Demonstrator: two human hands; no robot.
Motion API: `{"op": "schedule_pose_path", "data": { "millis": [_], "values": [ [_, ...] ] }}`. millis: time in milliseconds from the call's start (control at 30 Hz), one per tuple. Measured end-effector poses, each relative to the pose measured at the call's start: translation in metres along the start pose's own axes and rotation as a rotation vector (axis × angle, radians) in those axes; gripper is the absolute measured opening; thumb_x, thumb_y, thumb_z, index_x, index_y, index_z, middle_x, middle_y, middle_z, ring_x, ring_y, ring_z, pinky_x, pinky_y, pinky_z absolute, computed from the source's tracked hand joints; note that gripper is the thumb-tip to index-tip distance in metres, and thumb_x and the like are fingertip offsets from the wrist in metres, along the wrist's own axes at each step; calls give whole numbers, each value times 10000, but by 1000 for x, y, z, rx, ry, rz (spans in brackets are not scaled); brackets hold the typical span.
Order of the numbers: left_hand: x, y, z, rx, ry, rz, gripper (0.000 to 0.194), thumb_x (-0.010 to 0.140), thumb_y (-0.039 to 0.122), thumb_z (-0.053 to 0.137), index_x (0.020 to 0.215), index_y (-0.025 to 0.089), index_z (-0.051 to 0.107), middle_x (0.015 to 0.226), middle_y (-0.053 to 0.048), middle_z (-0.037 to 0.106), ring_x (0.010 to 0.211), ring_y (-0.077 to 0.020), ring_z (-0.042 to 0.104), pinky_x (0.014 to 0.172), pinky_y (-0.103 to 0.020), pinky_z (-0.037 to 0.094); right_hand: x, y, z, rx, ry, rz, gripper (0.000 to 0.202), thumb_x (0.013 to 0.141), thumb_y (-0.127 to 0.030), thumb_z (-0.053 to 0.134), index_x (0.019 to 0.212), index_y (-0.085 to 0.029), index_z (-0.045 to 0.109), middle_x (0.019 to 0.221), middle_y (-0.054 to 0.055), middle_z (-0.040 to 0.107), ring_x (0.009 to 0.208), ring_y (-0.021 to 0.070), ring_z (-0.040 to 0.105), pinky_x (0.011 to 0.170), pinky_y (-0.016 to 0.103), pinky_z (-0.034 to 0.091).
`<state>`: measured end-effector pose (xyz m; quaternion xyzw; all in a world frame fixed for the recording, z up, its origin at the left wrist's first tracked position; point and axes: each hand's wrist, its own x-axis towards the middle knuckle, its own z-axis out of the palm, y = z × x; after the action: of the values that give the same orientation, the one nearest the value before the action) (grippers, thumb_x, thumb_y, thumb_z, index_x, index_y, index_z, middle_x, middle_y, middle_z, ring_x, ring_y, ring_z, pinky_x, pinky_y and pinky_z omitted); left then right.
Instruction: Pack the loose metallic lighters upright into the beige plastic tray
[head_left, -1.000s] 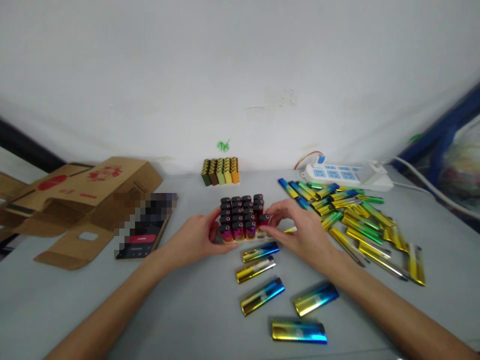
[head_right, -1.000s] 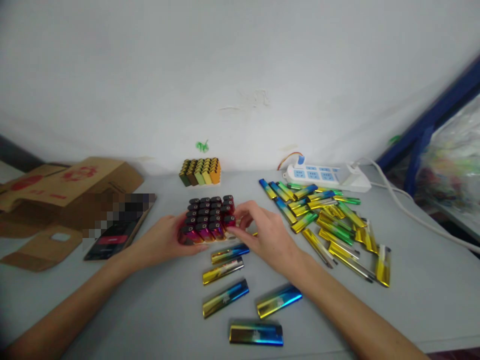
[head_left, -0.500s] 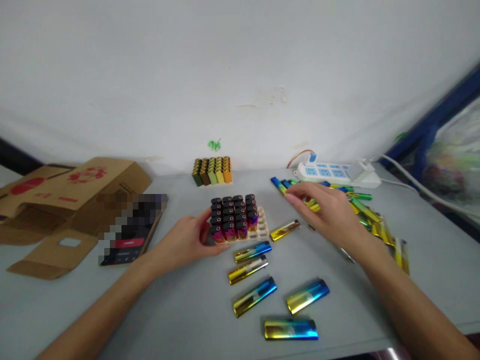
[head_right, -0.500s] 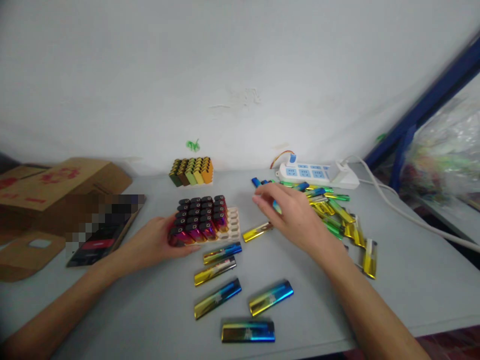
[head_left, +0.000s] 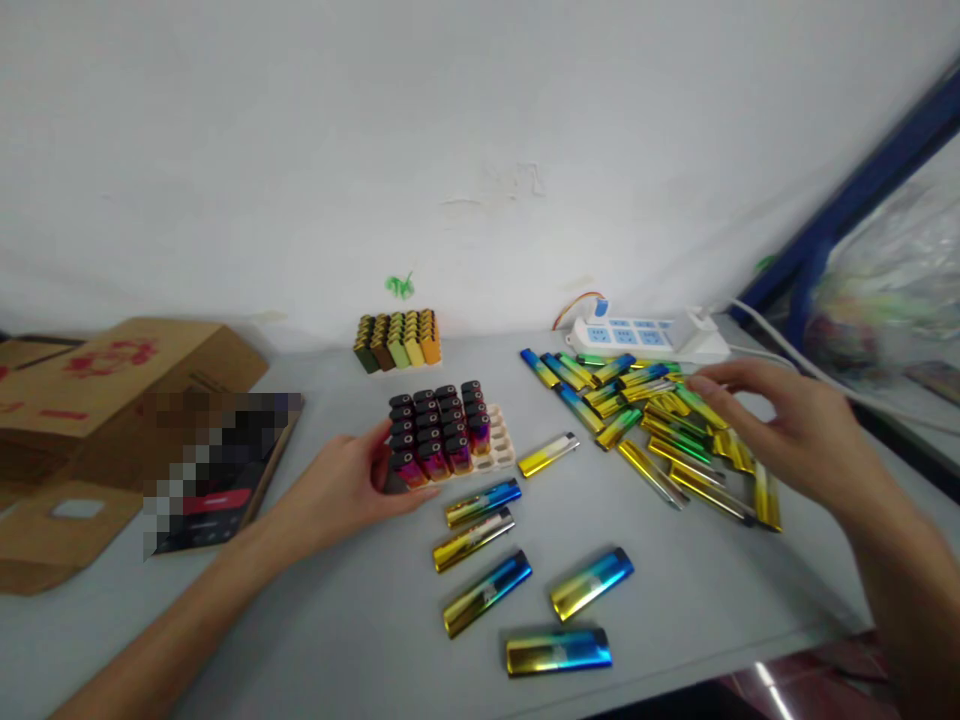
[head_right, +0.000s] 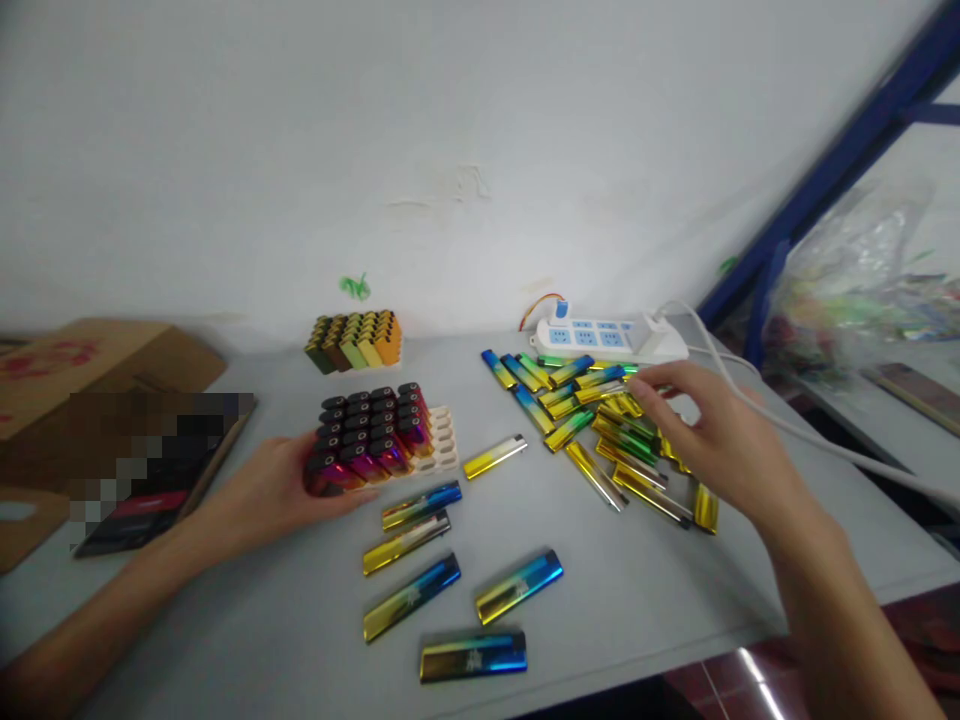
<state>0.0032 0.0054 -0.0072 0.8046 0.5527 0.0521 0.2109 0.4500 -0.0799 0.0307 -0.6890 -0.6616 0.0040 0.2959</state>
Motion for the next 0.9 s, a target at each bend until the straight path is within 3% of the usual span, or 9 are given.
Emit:
{"op": "schedule_pose_path", "data": {
  "millis": [100, 200, 300, 367, 467, 533, 633, 767, 900],
  "values": [
    [1, 1, 0, 9, 15, -6, 546, 745, 771, 703, 833, 252, 557, 578, 63, 577, 511, -166, 496, 534, -300, 302, -23, 15, -2, -15, -15, 3, 366, 1036, -566, 584, 1177, -271, 749, 1186, 148, 797, 1052, 393, 769, 635, 437, 617],
    [1, 5, -1, -5, 21, -10, 540, 769, 767, 698, 853, 254, 553, 568, 71, 572, 506, -166, 509, 532, -294, 302, -51, 11, 6, 7, -26, -99, 339, 1047, -530, 608, 1275, -303, 713, 1363, 140, 737, 1256, 407, 722, 1006, 592, 633],
    [1, 11, -6, -6, 14, -14, 525, 813, 749, 687, 877, 246, 550, 591, 59, 599, 526, -173, 545, 552, -294, 319, -85, -20, 18, 35, -84, -255, 359, 1044, -450, 661, 1383, -333, 690, 1563, 124, 640, 1424, 396, 640, 1165, 625, 562],
    [0, 14, -8, -9, 11, -22, 528, 815, 748, 680, 903, 241, 561, 599, 54, 607, 526, -179, 543, 557, -301, 317, -106, -48, 26, 29, -165, -389, 487, 1030, -463, 682, 1499, -338, 646, 1668, 110, 573, 1505, 410, 573, 1163, 624, 575],
    [-1, 15, -8, -24, 7, -21, 549, 823, 757, 694, 943, 234, 577, 621, 48, 627, 544, -185, 563, 565, -301, 324, -128, -85, 36, 23, -270, -614, 615, 1011, -494, 715, 1589, -318, 605, 1658, 94, 600, 1508, 399, 581, 1147, 575, 599],
    [-2, 13, -7, -30, 7, -23, 554, 825, 752, 707, 962, 229, 585, 630, 48, 634, 553, -185, 573, 572, -299, 333, -134, -100, 44, -14, -259, -736, 573, 1023, -365, 728, 1584, -346, 613, 1623, 69, 640, 1482, 368, 615, 1181, 566, 567],
    [-3, 12, -6, -26, 3, -19, 544, 845, 741, 705, 960, 224, 585, 633, 52, 628, 562, -180, 575, 579, -296, 341, -129, -113, 57, -33, -243, -828, 527, 1050, -413, 709, 1568, -361, 629, 1624, 62, 636, 1449, 368, 645, 1214, 608, 519],
    [-3, 13, -6, -30, -2, -6, 551, 854, 740, 703, 989, 218, 590, 625, 65, 614, 552, -170, 554, 573, -291, 337, -113, -130, 71, 12, -343, -804, 556, 1081, -569, 611, 1594, -353, 599, 1735, 34, 501, 1552, 381, 539, 1270, 662, 440],
    [-3, 11, -7, -35, 10, 1, 512, 866, 702, 704, 975, 215, 592, 624, 61, 608, 552, -169, 552, 572, -297, 339, -98, -140, 83, 64, -459, -769, 547, 1134, -485, 548, 1656, -326, 511, 1796, 15, 398, 1654, 312, 394, 1344, 671, 309]
  ]
}}
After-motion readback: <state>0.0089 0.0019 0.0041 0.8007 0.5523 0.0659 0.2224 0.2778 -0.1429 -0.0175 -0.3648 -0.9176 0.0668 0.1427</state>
